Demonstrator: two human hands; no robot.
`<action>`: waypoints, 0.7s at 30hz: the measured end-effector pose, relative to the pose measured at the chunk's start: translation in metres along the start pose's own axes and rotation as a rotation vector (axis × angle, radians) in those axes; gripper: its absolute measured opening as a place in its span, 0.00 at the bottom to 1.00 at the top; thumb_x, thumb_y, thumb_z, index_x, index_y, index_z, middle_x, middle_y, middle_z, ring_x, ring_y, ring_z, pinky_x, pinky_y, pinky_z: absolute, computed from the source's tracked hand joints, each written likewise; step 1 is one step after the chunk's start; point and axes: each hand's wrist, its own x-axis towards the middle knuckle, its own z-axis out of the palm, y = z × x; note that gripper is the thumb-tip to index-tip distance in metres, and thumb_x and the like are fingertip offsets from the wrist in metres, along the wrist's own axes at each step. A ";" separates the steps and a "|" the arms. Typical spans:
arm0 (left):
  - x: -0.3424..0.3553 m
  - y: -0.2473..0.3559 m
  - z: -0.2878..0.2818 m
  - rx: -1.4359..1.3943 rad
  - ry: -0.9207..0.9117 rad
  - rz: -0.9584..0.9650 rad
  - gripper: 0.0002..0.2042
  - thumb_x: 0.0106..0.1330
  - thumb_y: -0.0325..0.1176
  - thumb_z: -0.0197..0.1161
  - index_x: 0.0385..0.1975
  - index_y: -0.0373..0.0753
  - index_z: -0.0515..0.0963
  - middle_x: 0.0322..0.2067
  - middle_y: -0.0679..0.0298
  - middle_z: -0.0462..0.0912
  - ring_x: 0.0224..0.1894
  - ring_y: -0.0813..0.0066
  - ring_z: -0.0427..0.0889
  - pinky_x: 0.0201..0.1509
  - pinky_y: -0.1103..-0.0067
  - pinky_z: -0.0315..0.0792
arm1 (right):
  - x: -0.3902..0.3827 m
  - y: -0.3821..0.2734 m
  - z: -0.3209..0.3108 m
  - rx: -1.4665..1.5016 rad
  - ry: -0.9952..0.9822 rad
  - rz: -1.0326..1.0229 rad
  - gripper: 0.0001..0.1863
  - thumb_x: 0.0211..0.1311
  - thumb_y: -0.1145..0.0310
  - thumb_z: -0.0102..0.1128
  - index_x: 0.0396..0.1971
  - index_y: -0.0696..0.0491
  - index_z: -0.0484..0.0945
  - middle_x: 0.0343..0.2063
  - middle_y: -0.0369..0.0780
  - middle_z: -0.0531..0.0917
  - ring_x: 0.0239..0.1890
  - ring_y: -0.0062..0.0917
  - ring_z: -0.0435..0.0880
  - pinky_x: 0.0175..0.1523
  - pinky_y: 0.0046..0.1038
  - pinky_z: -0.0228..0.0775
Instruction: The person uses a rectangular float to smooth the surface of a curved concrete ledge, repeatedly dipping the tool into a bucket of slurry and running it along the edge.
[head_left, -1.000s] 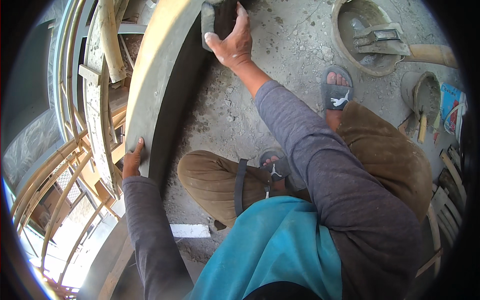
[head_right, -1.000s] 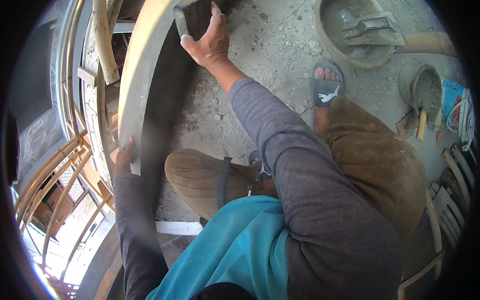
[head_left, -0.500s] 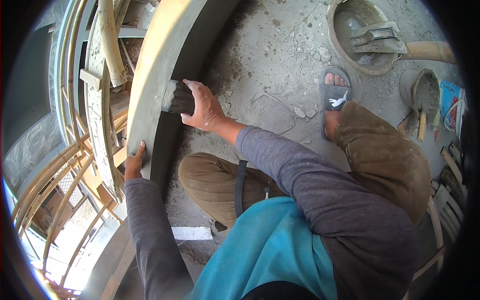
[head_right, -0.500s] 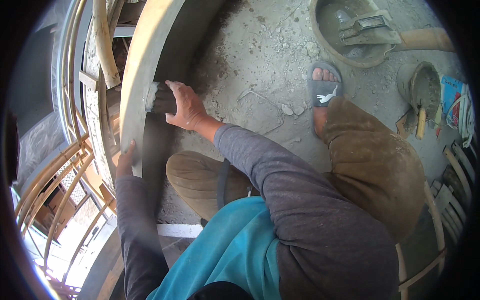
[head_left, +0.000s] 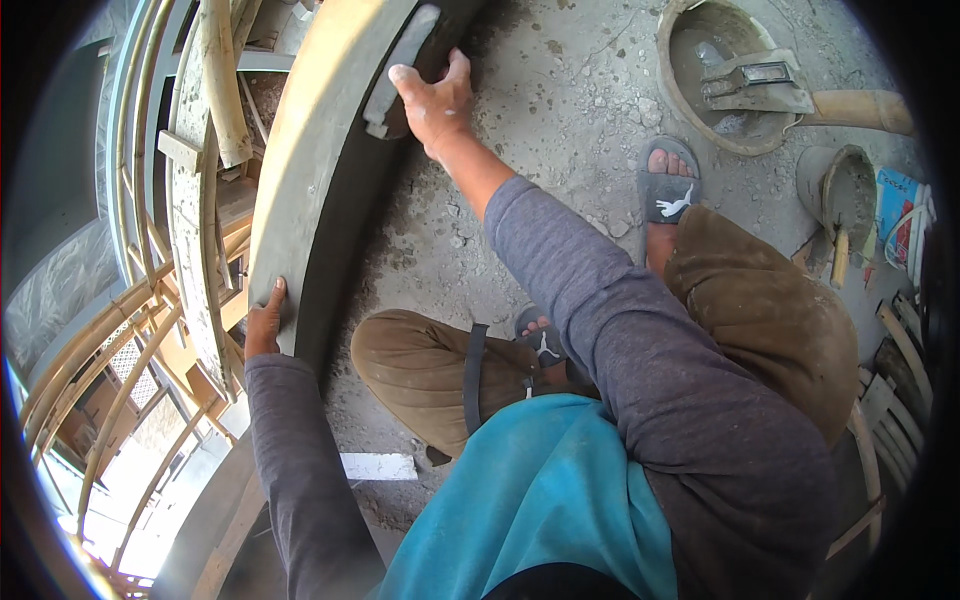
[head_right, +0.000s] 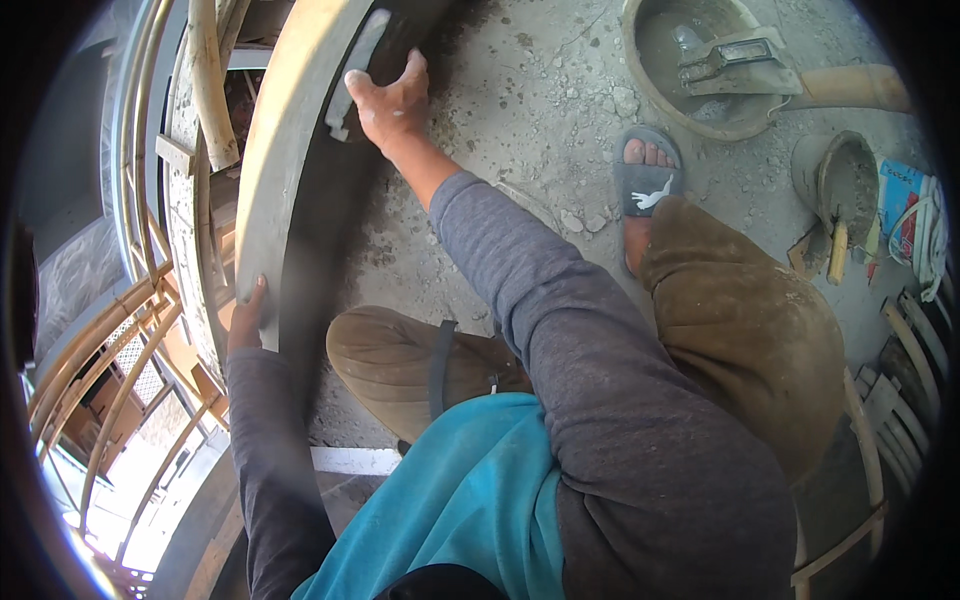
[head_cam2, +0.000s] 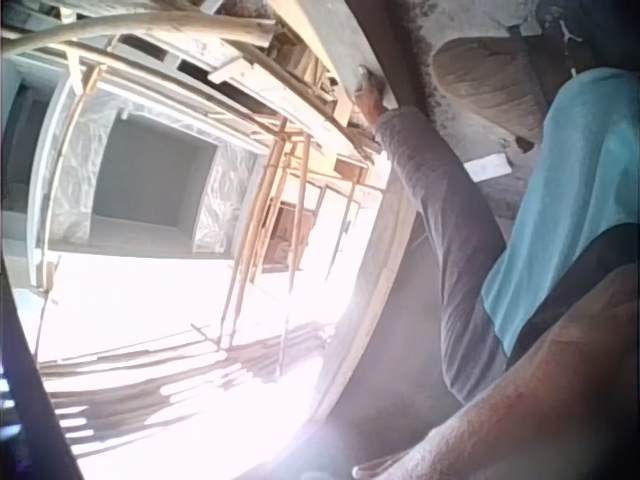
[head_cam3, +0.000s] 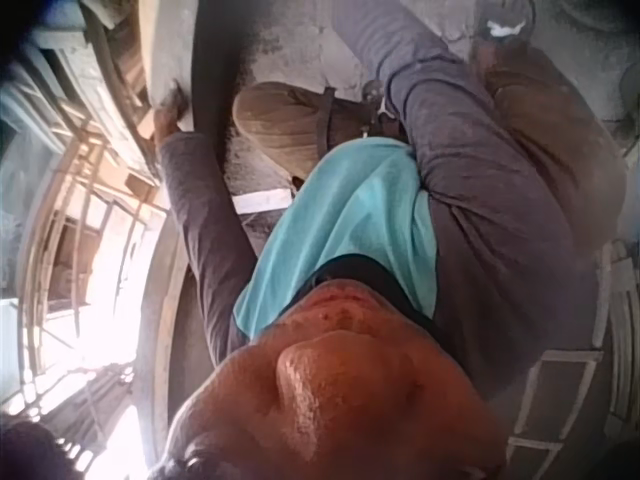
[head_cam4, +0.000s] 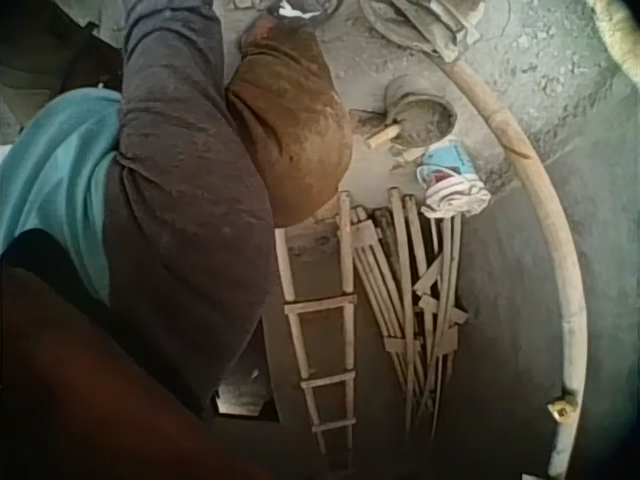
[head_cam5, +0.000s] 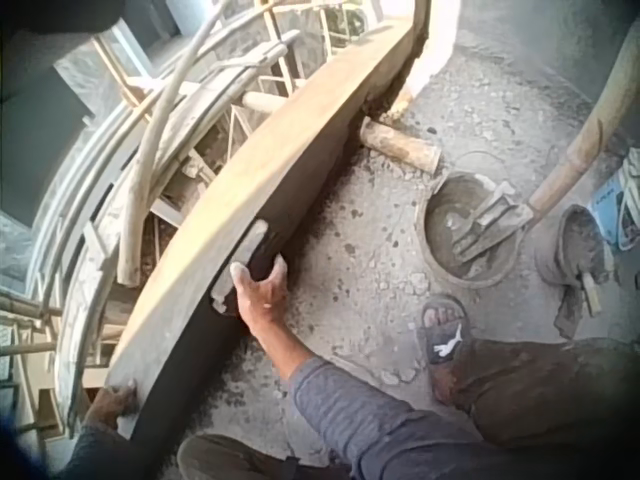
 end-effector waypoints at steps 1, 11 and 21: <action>0.004 -0.003 -0.001 0.006 0.001 -0.010 0.59 0.48 0.72 0.70 0.58 0.12 0.67 0.58 0.39 0.74 0.63 0.55 0.73 0.67 0.67 0.64 | -0.030 0.013 0.007 -0.001 -0.065 0.093 0.55 0.50 0.51 0.69 0.69 0.67 0.52 0.67 0.60 0.61 0.71 0.50 0.61 0.74 0.40 0.55; 0.010 -0.010 0.002 -0.029 0.018 0.054 0.59 0.48 0.72 0.69 0.58 0.13 0.68 0.58 0.39 0.75 0.61 0.53 0.75 0.67 0.68 0.65 | -0.024 0.014 -0.017 0.000 0.052 -0.026 0.55 0.53 0.52 0.65 0.72 0.66 0.45 0.70 0.59 0.57 0.73 0.49 0.58 0.76 0.38 0.51; -0.007 -0.004 -0.002 -0.029 -0.005 0.015 0.59 0.48 0.72 0.69 0.59 0.12 0.66 0.57 0.39 0.75 0.61 0.53 0.75 0.67 0.67 0.64 | 0.028 -0.049 -0.008 0.232 -0.009 0.126 0.55 0.55 0.51 0.64 0.74 0.60 0.43 0.69 0.58 0.60 0.69 0.47 0.64 0.72 0.37 0.59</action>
